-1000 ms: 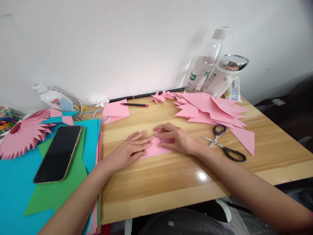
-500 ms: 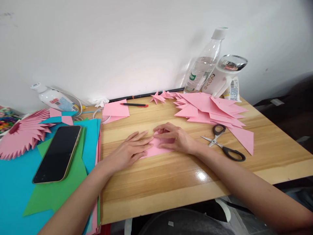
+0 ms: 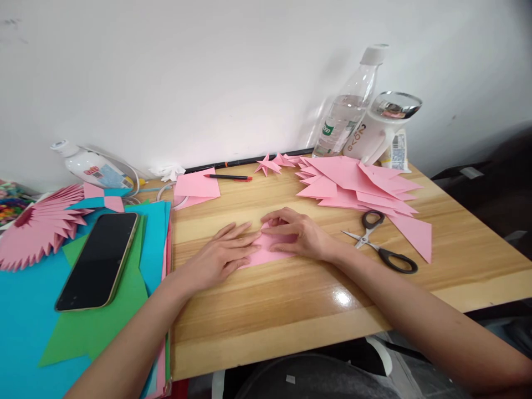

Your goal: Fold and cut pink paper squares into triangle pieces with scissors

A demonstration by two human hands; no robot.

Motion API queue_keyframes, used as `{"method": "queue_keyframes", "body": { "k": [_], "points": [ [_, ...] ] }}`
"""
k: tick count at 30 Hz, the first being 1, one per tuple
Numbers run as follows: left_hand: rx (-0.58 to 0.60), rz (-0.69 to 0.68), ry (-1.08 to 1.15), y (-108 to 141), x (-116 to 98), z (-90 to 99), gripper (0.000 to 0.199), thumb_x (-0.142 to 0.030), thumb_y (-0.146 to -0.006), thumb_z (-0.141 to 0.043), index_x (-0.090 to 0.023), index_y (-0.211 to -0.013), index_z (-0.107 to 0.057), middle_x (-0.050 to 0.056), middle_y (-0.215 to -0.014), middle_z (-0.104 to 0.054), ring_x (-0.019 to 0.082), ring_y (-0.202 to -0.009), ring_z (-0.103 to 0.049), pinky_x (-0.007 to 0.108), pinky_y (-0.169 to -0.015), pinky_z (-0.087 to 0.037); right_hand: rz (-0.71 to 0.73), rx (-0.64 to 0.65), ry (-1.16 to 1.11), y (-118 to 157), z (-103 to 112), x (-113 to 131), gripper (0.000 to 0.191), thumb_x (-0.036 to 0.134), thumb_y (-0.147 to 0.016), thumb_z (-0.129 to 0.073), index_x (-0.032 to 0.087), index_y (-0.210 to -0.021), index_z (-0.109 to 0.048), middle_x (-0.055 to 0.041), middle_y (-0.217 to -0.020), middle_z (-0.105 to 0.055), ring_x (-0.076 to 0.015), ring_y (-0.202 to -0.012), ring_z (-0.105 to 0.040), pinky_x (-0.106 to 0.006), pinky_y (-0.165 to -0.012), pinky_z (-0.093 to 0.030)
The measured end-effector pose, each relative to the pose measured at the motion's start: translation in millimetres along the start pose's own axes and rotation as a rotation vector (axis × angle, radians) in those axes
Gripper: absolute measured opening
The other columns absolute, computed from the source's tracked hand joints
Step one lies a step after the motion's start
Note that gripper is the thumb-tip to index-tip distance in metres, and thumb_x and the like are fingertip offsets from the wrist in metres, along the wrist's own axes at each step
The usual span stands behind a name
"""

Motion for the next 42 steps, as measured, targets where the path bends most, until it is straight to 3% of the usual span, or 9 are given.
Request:
{"method": "queue_keyframes", "body": {
  "k": [42],
  "points": [
    [0.043, 0.03, 0.017, 0.2, 1.6, -0.2, 0.037, -0.03, -0.096, -0.041, -0.03, -0.132, -0.049, 0.001, -0.142, -0.044, 0.019, -0.141, -0.022, 0.048, -0.114, -0.022, -0.011, 0.008, 0.0, -0.5, -0.5, -0.3, 0.031, 0.029, -0.079, -0.069, 0.019, -0.108, -0.068, -0.0119, -0.116, -0.061, -0.0217, -0.097, -0.058, -0.041, -0.084, -0.052]
  ]
}}
Point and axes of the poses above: each hand's wrist, its own y-axis away from the middle knuckle, its own z-axis out of the back of the hand, x = y × z, the point moved 7 cm from there along -y, towards the middle knuckle
